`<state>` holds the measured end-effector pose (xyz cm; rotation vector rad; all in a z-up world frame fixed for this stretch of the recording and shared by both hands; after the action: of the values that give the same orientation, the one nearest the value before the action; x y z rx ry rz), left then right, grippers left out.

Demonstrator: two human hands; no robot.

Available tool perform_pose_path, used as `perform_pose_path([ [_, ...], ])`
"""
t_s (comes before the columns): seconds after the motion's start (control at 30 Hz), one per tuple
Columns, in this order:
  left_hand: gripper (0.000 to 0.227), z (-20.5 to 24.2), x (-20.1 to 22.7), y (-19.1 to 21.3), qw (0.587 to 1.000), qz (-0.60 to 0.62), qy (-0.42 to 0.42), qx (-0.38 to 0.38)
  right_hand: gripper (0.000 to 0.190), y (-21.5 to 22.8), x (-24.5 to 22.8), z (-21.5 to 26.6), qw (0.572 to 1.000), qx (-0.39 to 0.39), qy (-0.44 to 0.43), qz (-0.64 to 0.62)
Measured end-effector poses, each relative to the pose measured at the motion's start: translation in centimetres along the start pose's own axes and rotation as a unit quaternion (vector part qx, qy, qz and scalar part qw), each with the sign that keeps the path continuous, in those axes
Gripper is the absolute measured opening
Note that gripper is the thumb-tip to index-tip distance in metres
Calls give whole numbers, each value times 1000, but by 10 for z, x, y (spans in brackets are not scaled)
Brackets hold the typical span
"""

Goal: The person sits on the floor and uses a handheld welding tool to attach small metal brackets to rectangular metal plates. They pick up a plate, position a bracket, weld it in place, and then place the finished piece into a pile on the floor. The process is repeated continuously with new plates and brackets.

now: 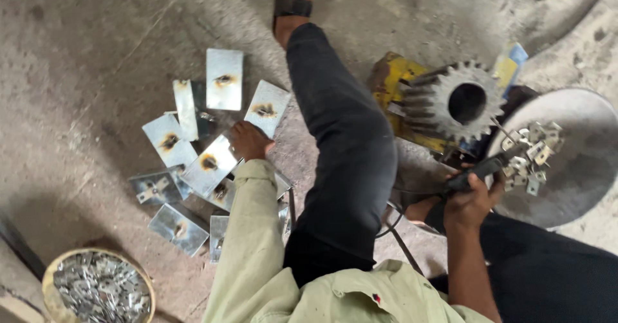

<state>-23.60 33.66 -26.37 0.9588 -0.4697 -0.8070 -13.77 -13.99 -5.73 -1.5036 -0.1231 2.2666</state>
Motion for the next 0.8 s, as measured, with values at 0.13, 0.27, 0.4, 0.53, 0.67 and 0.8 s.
perform_pose_path([
  [0.13, 92, 2, 21, 16, 993, 107, 39, 42, 77, 2, -4, 0, 999, 25, 6, -28],
  [0.27, 58, 6, 30, -7, 875, 466, 118, 45, 75, -3, -22, 12, 997, 33, 18, -72],
  [0.4, 26, 24, 21, 0, 577, 794, 193, -14, 71, -6, -57, 29, 991, 30, 71, -113],
  [0.53, 34, 24, 1, 82, 595, 794, 79, 94, 68, 8, -93, 47, 978, 89, 93, -165],
  [0.67, 55, 53, 27, 185, 688, 649, -169, 277, 65, 31, -131, 63, 977, 132, 80, -148],
  [0.8, 61, 42, 117, 264, 659, 690, -239, 181, 64, 47, -164, 79, 979, 111, 96, -144],
])
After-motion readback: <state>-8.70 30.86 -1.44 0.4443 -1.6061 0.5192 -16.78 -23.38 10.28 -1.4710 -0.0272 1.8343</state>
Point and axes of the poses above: each hand's wrist, its own z-axis away from the middle knuckle, its own y-axis out of the back of the hand, x = y × z, the point moved 1 cm from there along -z, towards the middle knuckle, and after that the axes turned 10 degrees about -y, right-handed, at the moved point
